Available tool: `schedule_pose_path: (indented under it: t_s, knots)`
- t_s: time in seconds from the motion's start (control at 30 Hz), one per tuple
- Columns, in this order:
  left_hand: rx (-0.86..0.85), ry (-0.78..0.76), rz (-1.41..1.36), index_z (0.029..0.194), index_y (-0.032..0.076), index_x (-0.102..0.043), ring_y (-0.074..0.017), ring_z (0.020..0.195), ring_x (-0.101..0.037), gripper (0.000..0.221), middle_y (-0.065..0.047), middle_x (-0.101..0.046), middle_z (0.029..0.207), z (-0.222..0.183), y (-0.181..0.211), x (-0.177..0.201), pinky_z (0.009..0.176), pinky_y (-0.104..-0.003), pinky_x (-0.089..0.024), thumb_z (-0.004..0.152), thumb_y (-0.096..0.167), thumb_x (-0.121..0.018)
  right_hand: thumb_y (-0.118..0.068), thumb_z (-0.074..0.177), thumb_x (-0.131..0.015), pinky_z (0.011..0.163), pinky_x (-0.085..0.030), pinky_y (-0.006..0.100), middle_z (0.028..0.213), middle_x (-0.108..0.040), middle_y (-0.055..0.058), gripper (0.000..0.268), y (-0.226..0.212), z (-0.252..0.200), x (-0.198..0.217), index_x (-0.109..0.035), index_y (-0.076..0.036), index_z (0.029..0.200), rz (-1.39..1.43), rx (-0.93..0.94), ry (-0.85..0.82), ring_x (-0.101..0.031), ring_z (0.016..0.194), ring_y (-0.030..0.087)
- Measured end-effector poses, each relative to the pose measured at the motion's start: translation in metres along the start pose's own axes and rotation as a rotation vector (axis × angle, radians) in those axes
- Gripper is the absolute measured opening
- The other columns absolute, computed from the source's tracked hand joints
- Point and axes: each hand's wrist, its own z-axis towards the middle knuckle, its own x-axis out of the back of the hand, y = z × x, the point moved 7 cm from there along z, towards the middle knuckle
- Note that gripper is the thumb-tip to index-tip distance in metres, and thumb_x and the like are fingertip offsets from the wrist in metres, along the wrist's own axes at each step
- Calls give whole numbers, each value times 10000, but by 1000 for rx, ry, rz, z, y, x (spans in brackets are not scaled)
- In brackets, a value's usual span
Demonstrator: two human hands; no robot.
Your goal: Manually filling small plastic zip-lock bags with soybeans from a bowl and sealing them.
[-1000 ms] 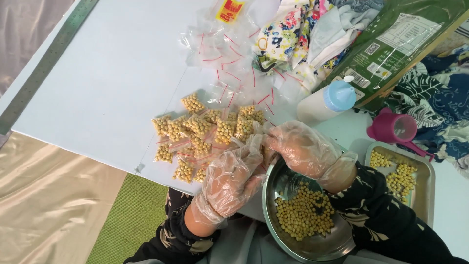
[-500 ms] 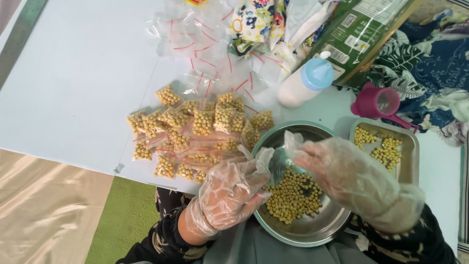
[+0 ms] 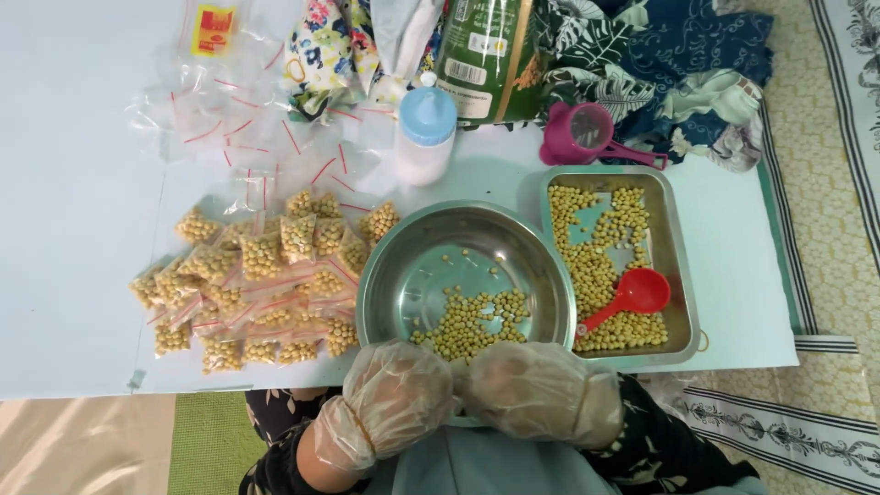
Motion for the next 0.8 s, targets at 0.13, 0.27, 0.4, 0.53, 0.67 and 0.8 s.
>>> schedule_pose_path:
  t_s: [0.13,0.27,0.4,0.53,0.67,0.8]
  knots:
    - [3,-8,26,871,137,-621,-272,729,-595,240,-36,-623,842,9,5,2,681,-424,-476,886,373,-666,-248,928,-606,615,-519,449,866,-670,87,154,3,10,2,-661,-105,943,37,-38,-9,-632,706,315]
    - [27,-26,52,811,139,-633,-274,677,-594,257,-33,-621,789,15,4,5,630,-424,-478,872,383,-683,-292,938,-604,583,-510,436,876,-630,53,244,7,1,13,-623,-151,1137,-108,-78,148,-607,737,295]
    - [77,-53,60,772,140,-640,-275,643,-593,272,-32,-620,754,12,5,6,596,-423,-480,863,390,-695,-277,905,-643,522,-532,426,770,-622,47,192,26,-19,-5,-646,-118,798,-145,-124,117,-594,628,264]
    - [129,-37,91,712,141,-652,-277,591,-592,300,-29,-619,702,18,-2,13,545,-423,-482,849,401,-713,-382,890,-672,569,-522,434,792,-635,29,214,33,-13,-3,-689,-171,859,-161,-184,102,-612,681,265]
    - [98,62,3,798,136,-662,-298,682,-630,169,-46,-646,783,28,9,53,591,-441,-491,770,268,-765,-248,825,-700,773,-538,399,1073,-661,14,469,20,-10,27,-599,-150,1273,-152,-98,190,-636,885,244]
    - [70,193,-3,869,132,-674,-283,754,-617,198,-49,-635,876,21,13,64,649,-417,-507,788,266,-795,-299,859,-674,685,-541,371,1120,-681,-38,396,23,-22,27,-645,-216,1245,-164,-108,248,-631,882,229]
